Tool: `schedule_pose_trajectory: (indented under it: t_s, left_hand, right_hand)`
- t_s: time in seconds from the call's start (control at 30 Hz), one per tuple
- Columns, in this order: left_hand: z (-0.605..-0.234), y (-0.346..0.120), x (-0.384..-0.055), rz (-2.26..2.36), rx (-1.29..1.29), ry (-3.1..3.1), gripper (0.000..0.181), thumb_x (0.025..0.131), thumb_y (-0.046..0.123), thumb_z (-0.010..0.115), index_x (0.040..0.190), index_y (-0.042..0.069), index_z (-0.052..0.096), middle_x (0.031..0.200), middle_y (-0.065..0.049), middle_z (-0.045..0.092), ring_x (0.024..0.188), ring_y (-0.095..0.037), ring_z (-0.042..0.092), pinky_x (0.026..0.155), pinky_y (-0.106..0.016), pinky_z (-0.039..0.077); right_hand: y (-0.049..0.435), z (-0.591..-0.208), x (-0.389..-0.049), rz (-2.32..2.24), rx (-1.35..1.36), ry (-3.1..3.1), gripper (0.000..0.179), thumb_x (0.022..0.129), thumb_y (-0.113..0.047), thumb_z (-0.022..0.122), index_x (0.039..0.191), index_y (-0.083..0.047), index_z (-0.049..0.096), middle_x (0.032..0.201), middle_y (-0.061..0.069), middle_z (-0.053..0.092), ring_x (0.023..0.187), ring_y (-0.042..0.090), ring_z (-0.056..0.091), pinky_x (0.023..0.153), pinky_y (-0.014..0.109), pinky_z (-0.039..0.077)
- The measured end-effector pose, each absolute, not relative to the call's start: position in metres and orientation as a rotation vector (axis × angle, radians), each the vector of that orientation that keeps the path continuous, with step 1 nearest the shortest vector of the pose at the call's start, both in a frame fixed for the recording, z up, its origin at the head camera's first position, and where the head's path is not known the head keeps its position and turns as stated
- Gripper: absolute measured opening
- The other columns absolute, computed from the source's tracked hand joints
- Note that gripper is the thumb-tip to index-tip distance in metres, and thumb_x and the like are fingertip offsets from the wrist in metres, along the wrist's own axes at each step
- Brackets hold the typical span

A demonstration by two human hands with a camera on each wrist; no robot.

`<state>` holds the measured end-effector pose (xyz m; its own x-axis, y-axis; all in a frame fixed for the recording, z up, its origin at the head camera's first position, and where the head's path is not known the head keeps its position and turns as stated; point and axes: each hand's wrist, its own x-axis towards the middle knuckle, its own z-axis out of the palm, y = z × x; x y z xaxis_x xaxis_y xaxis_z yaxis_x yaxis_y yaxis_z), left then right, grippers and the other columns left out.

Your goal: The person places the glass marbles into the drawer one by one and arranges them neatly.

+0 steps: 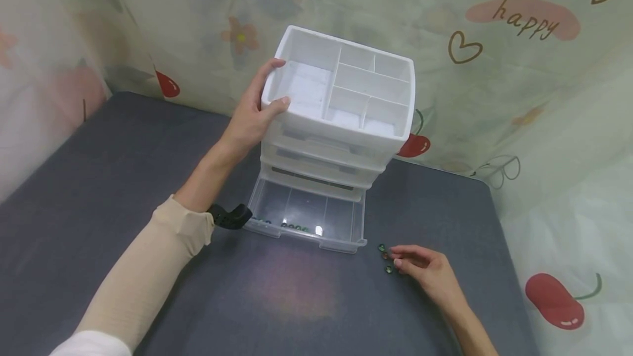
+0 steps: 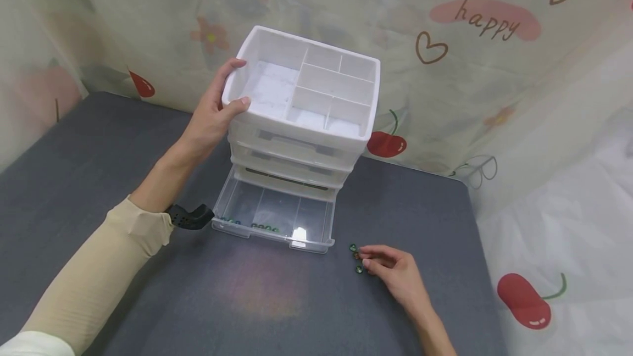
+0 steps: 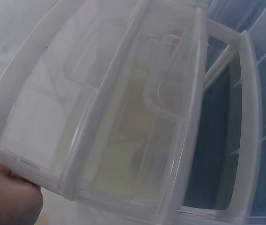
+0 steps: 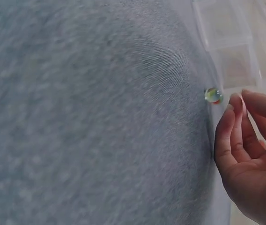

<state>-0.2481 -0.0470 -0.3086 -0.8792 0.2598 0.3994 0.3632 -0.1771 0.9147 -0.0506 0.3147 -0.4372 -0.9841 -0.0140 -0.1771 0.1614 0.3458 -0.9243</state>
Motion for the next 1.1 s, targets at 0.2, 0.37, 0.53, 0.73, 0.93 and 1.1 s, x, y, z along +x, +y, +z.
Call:
schedule_pose_trajectory:
  t_s: [0.2, 0.37, 0.53, 0.73, 0.93, 1.1]
  left_hand:
    - [-0.309, -0.047, -0.249, -2.240, -0.762, -1.955, 0.054, 0.089, 0.004, 0.051, 0.137, 0.014, 0.031, 0.134, -0.014, 0.030, 0.105, -0.025, 0.040, 0.078, -0.033, 0.039]
    - [-0.309, -0.047, -0.249, -2.242, -0.755, -1.953, 0.054, 0.089, 0.004, 0.051, 0.137, 0.015, 0.031, 0.133, -0.015, 0.031, 0.105, -0.024, 0.040, 0.078, -0.034, 0.039]
    - [-0.309, -0.047, -0.249, -2.244, -0.752, -1.951, 0.053, 0.088, 0.004, 0.051, 0.137, 0.015, 0.032, 0.132, -0.016, 0.032, 0.104, -0.025, 0.041, 0.076, -0.035, 0.040]
    - [-0.308, -0.048, -0.248, -2.250, -0.739, -1.951, 0.053, 0.088, 0.004, 0.051, 0.136, 0.015, 0.032, 0.133, -0.014, 0.031, 0.105, -0.025, 0.040, 0.077, -0.034, 0.040]
    - [-0.308, -0.048, -0.248, -2.254, -0.755, -1.947, 0.053, 0.088, 0.004, 0.051, 0.137, 0.015, 0.032, 0.133, -0.014, 0.032, 0.104, -0.025, 0.041, 0.075, -0.034, 0.041]
    - [-0.309, -0.047, -0.248, -2.255, -0.792, -1.937, 0.053, 0.089, 0.004, 0.050, 0.138, 0.014, 0.030, 0.137, -0.009, 0.029, 0.106, -0.026, 0.040, 0.075, -0.032, 0.040]
  right_hand:
    - [0.319, -0.443, -0.048, -1.671, 0.143, 2.457, 0.030, 0.077, -0.009, 0.071, 0.105, -0.001, 0.066, 0.100, 0.015, 0.066, 0.085, 0.019, 0.064, 0.070, 0.026, 0.049]
    - [0.321, -0.445, -0.047, -1.597, 0.131, 2.448, 0.031, 0.073, -0.010, 0.074, 0.102, -0.003, 0.067, 0.098, 0.014, 0.066, 0.081, 0.020, 0.064, 0.069, 0.027, 0.050]
    - [0.313, -0.439, -0.045, -1.512, 0.099, 2.514, 0.029, 0.070, -0.008, 0.077, 0.098, -0.005, 0.069, 0.090, 0.012, 0.065, 0.073, 0.018, 0.063, 0.063, 0.027, 0.050]
    - [0.294, -0.421, -0.044, -1.295, 0.050, 2.706, 0.024, 0.070, -0.008, 0.077, 0.094, -0.009, 0.072, 0.083, 0.008, 0.063, 0.066, 0.017, 0.059, 0.057, 0.024, 0.047]
    - [0.291, -0.418, -0.043, -1.220, 0.072, 2.755, 0.019, 0.073, -0.011, 0.075, 0.092, -0.011, 0.073, 0.082, 0.005, 0.064, 0.069, 0.017, 0.058, 0.058, 0.024, 0.045]
    - [0.309, -0.439, -0.043, -1.252, 0.006, 2.741, 0.020, 0.076, -0.021, 0.073, 0.096, -0.019, 0.072, 0.085, -0.003, 0.064, 0.076, 0.012, 0.058, 0.064, 0.024, 0.046]
